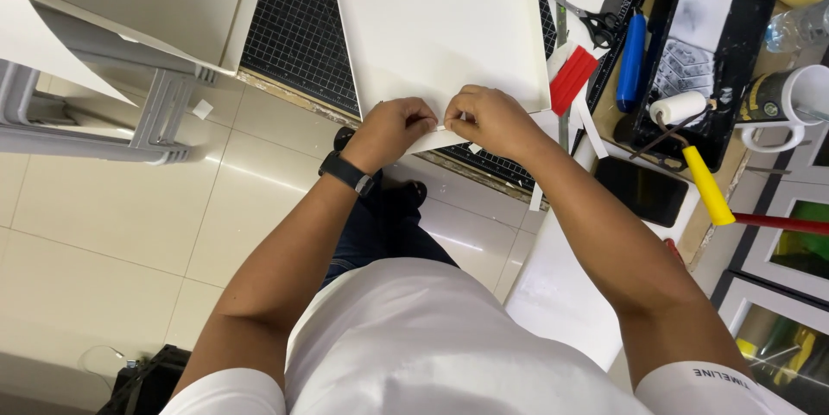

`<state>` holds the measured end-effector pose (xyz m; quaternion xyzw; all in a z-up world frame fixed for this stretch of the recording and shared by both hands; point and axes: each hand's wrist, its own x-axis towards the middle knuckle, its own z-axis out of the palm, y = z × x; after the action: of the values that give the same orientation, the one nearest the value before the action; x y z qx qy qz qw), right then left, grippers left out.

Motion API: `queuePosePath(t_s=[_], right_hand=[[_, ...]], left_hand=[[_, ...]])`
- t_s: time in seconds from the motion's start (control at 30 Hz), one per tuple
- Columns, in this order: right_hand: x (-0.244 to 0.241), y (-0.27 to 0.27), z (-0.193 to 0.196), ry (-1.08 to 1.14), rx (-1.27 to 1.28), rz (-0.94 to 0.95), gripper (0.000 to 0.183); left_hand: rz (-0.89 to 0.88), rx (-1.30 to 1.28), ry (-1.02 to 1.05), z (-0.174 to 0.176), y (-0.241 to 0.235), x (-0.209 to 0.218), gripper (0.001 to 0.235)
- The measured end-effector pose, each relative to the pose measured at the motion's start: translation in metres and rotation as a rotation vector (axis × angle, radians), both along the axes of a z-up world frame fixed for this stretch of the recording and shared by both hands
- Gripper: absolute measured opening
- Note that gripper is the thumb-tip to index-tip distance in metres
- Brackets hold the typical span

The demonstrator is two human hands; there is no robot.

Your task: Applying white adhesive paper to the edges of a box and trimming the excess material for a clean finish.

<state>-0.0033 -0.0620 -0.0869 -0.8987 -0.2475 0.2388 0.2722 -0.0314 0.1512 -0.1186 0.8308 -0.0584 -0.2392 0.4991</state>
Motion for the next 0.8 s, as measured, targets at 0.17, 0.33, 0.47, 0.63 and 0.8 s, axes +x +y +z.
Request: queuePosePath(t_s=[0.17,0.33,0.47,0.63,0.8], right_hand=[[-0.001,0.001,-0.002,-0.018,-0.002,-0.001,0.006],[-0.001,-0.001,-0.008,-0.040,0.019,-0.017,0.005],[-0.003,0.000,-0.008,-0.042,0.016,-0.039,0.005],[-0.003,0.000,-0.010,-0.051,0.033,-0.039,0.005],[-0.004,-0.001,-0.012,-0.064,0.028,-0.038,0.005]], left_hand=[[0.000,0.003,0.010,0.002,-0.001,0.000,0.018],[-0.009,0.009,-0.016,-0.007,-0.002,0.000,0.017],[-0.002,0.041,-0.037,-0.008,-0.004,0.000,0.016],[0.009,0.051,-0.083,-0.014,-0.007,0.001,0.015],[-0.012,0.156,-0.185,-0.018,-0.009,0.000,0.013]])
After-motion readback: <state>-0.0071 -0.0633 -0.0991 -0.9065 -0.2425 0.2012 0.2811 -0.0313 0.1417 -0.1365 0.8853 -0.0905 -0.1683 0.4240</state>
